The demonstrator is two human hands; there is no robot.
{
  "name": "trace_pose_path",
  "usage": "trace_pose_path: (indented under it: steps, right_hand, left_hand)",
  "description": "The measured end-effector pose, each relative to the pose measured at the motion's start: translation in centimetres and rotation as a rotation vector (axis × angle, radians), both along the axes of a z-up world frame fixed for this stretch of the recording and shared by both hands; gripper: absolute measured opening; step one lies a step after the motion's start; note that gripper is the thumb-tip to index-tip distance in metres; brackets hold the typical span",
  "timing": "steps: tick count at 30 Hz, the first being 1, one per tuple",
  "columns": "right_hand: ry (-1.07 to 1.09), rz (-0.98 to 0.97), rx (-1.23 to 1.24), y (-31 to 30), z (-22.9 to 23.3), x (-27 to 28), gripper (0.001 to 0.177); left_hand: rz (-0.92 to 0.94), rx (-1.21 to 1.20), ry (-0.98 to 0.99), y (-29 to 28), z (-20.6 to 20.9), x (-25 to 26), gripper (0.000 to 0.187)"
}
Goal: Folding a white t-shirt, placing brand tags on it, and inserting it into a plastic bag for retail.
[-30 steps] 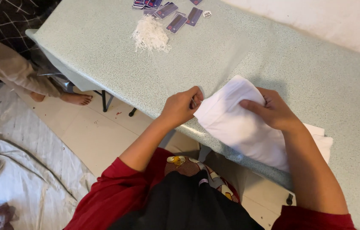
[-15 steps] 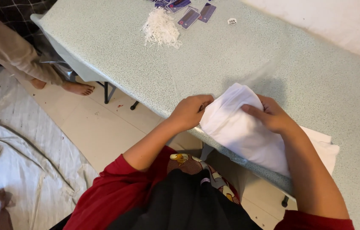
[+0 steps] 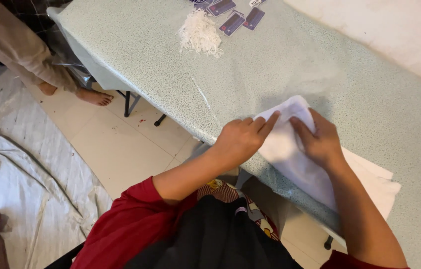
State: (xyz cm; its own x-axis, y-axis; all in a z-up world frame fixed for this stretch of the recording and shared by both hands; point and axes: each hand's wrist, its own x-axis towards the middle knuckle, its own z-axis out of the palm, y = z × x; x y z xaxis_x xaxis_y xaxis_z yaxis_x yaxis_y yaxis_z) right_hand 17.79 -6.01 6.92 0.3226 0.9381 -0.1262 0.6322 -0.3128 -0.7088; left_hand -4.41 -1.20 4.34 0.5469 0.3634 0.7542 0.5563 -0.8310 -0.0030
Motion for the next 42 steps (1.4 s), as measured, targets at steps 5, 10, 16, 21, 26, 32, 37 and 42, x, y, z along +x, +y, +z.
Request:
trace_pose_path:
  steps: [5,10,16,21,26,32,37,42]
  right_hand:
    - [-0.422,0.181,0.146,-2.1,-2.5,-2.7,0.032]
    - [-0.568,0.221,0.173,-2.1,-3.8,-1.5,0.032]
    - [-1.234,0.143,0.578,-1.9,-5.4,-0.8,0.031]
    - [-1.189,-0.173,0.323,-0.7,-7.6,-2.2,0.013]
    - [-1.104,-0.166,0.516,-1.3,-7.0,-5.0,0.041]
    - [-1.248,0.085,0.609,1.2,-11.8,-5.2,0.015]
    - [-1.081,-0.008,0.400,3.0,-10.9,-4.9,0.038]
    - [-0.777,-0.116,0.116,3.7,-8.3,-0.9,0.034]
  left_hand:
    - [-0.033,0.095,-0.053,-0.5,1.0,1.1,0.034]
    - [-0.109,0.123,-0.106,-2.0,2.9,1.4,0.028]
    - [-0.163,0.100,-0.138,-2.7,3.4,1.5,0.040]
    - [-0.279,0.065,-0.096,-1.4,3.0,1.6,0.029]
    - [-0.383,0.069,0.040,-0.8,3.9,1.7,0.028]
    - [-0.312,0.127,0.028,-0.9,3.9,2.1,0.027]
    - [-0.364,0.106,0.089,-1.5,3.1,1.5,0.025]
    - [-0.375,-0.039,0.078,-1.5,2.9,1.6,0.029]
